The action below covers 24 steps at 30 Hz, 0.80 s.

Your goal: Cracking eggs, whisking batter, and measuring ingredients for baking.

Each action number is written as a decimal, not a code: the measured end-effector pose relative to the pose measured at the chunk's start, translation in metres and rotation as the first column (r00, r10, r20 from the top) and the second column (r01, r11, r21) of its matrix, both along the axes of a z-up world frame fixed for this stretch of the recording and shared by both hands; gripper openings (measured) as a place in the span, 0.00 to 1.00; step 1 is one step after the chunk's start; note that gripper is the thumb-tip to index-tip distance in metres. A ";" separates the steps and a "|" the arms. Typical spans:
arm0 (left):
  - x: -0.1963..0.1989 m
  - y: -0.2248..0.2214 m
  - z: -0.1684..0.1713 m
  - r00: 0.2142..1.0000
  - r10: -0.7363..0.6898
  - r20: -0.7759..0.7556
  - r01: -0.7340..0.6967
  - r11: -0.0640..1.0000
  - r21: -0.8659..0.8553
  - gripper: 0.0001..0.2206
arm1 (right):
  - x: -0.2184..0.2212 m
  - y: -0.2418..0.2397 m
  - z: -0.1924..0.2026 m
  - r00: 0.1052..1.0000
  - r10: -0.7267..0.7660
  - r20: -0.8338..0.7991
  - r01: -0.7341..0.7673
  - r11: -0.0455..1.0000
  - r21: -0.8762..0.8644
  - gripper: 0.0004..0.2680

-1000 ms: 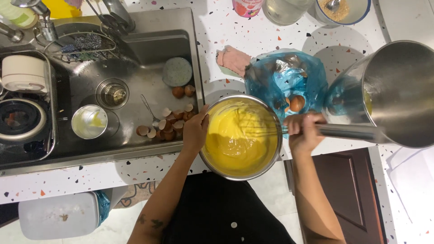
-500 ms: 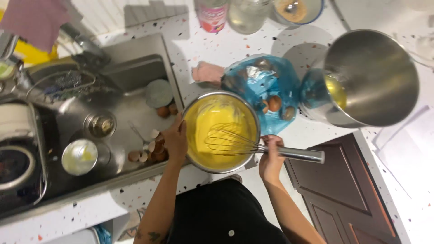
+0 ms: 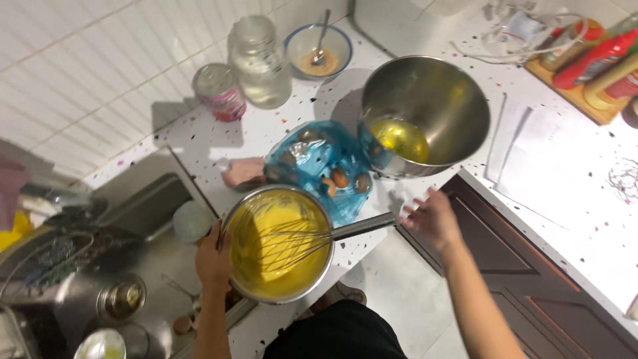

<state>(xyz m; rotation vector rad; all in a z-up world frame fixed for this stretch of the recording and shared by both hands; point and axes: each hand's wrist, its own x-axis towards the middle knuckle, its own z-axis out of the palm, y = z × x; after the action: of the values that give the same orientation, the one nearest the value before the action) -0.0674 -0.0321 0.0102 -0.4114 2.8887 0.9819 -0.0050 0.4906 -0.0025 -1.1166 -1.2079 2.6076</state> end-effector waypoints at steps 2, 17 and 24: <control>-0.003 0.004 0.010 0.999 -0.018 0.049 0.019 1.000 -0.022 0.24 | -0.018 0.018 0.047 0.999 -0.037 0.010 0.037 0.999 -0.017 0.37; 0.026 -0.012 0.005 0.951 0.021 -0.308 -0.068 0.988 -0.141 0.30 | -0.082 0.075 0.056 0.998 0.066 0.015 -0.067 0.997 0.029 0.20; 0.035 -0.070 -0.012 0.973 0.057 -0.223 -0.097 0.980 -0.175 0.31 | -0.043 0.067 0.044 0.995 -0.058 -0.076 0.052 0.996 -0.077 0.17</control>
<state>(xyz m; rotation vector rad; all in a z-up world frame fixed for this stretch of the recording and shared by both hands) -0.0324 -0.1020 -0.0016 -0.4577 3.1997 0.8177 -0.0484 0.5579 0.0414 -1.0333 -1.0570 2.6485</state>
